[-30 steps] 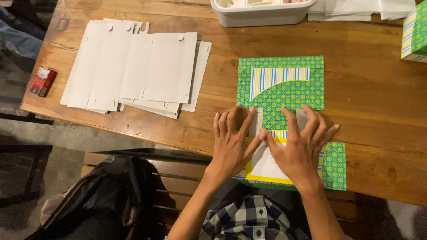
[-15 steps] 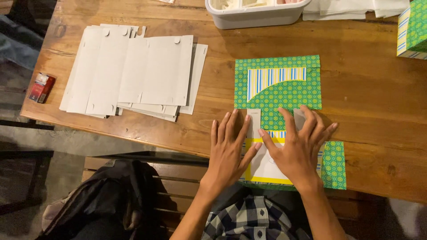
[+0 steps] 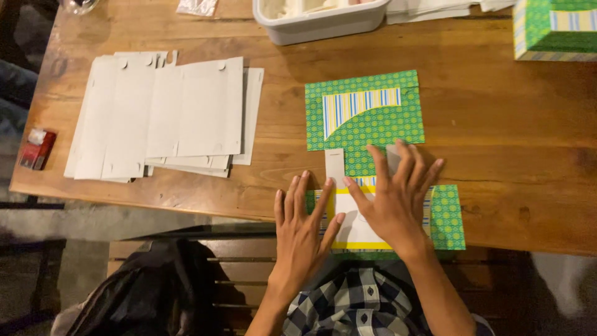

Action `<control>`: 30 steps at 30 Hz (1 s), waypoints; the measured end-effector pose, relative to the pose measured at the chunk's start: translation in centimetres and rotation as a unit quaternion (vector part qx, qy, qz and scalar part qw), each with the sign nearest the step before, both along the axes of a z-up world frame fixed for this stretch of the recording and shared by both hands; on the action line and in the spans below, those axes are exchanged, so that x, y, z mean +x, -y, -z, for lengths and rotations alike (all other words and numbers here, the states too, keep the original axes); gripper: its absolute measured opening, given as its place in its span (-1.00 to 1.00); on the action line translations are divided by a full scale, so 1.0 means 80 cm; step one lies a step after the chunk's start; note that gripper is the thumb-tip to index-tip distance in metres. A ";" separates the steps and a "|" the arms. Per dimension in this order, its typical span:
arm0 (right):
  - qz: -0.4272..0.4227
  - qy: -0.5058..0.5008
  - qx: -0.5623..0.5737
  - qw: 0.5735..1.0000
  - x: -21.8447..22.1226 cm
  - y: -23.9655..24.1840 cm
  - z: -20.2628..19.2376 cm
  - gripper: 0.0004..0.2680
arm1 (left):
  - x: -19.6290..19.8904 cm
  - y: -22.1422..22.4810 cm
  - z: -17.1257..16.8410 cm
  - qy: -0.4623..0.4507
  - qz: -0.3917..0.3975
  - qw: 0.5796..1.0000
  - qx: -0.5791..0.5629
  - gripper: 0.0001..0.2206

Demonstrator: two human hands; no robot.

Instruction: Assembling a cardboard box by folding templates and applying decorative stickers

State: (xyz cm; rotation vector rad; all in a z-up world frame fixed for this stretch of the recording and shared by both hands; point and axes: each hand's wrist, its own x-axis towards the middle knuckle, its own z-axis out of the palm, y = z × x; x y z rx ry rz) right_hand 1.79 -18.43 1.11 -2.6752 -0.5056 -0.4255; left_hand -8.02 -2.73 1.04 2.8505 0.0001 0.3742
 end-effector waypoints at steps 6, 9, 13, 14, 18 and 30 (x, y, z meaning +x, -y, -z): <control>0.002 0.003 0.001 1.000 -0.006 0.002 0.008 -0.51 | 0.023 0.001 0.002 0.023 -0.015 1.000 -0.009 -0.49; 0.004 -0.002 0.016 1.000 -0.002 0.003 0.016 -0.50 | 0.041 -0.002 0.010 0.045 -0.026 0.999 0.012 -0.48; 0.003 -0.030 0.027 0.999 -0.003 0.004 0.026 -0.51 | 0.056 0.000 0.012 0.075 -0.035 0.997 0.002 -0.49; 0.003 -0.029 0.027 0.999 -0.007 0.004 0.025 -0.51 | 0.056 0.001 0.014 0.076 -0.035 0.997 0.001 -0.49; -0.001 -0.032 0.016 0.999 -0.016 0.003 0.017 -0.50 | 0.049 0.003 0.015 0.072 -0.033 0.997 -0.009 -0.48; 0.014 0.009 -0.009 1.000 -0.014 0.001 0.009 -0.52 | -0.003 0.003 -0.004 0.005 0.021 1.000 -0.019 -0.42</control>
